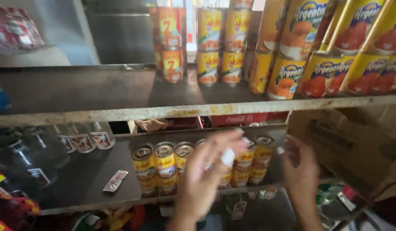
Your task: Organizing and stocking canned food products on a retail shelf.
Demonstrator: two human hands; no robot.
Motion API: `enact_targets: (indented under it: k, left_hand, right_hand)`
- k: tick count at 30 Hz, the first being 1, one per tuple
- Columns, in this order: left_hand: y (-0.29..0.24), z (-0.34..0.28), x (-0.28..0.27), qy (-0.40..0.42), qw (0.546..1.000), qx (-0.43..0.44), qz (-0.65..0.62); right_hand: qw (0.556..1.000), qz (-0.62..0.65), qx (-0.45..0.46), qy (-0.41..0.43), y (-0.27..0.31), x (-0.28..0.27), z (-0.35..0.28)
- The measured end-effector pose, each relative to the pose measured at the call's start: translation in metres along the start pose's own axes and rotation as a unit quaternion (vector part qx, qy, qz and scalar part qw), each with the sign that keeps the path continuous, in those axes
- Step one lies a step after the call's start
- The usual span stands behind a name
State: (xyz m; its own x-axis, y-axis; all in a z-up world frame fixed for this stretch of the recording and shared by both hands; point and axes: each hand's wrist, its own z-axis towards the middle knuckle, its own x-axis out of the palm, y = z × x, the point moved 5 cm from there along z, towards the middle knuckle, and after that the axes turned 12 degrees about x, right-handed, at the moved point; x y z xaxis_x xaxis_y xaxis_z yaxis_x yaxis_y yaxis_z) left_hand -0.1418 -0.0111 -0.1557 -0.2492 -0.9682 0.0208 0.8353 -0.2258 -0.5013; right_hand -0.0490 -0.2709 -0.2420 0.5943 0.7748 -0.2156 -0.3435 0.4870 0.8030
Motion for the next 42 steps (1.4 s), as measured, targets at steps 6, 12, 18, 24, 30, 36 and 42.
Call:
enact_targets:
  k: [6, 12, 18, 24, 30, 36, 42]
  left_hand:
    - [-0.026, 0.149, -0.074, -0.067, 0.970, 0.196, 0.127]
    - [0.069, 0.248, -0.129, -0.084, 0.844, 0.149, 0.508]
    - [0.110, 0.231, -0.103, -0.015, 0.847, -0.039, 0.529]
    - [0.112, 0.226, -0.092, -0.009, 0.832, -0.116, 0.543]
    - [0.142, 0.231, -0.100, 0.005, 0.847, -0.065, 0.527]
    - [0.095, 0.218, -0.085, 0.006, 0.831, -0.075, 0.551]
    - [0.086, 0.209, -0.091, 0.003, 0.849, -0.041, 0.527]
  right_hand:
    - [0.969, 0.165, -0.169, 0.074, 0.187, 0.000, 0.008]
    - [0.964, 0.005, -0.263, 0.031, 0.213, 0.103, 0.119]
    - [0.887, -0.312, -0.340, -0.014, 0.218, 0.142, 0.125]
    - [0.935, -0.284, -0.199, 0.073, 0.192, 0.172, 0.160]
    - [0.988, -0.112, -0.051, 0.089, 0.186, 0.160, 0.159]
    - [0.988, -0.104, -0.040, 0.106, 0.181, 0.164, 0.164]
    - [0.990, -0.063, -0.093, 0.080, 0.177, 0.165, 0.168]
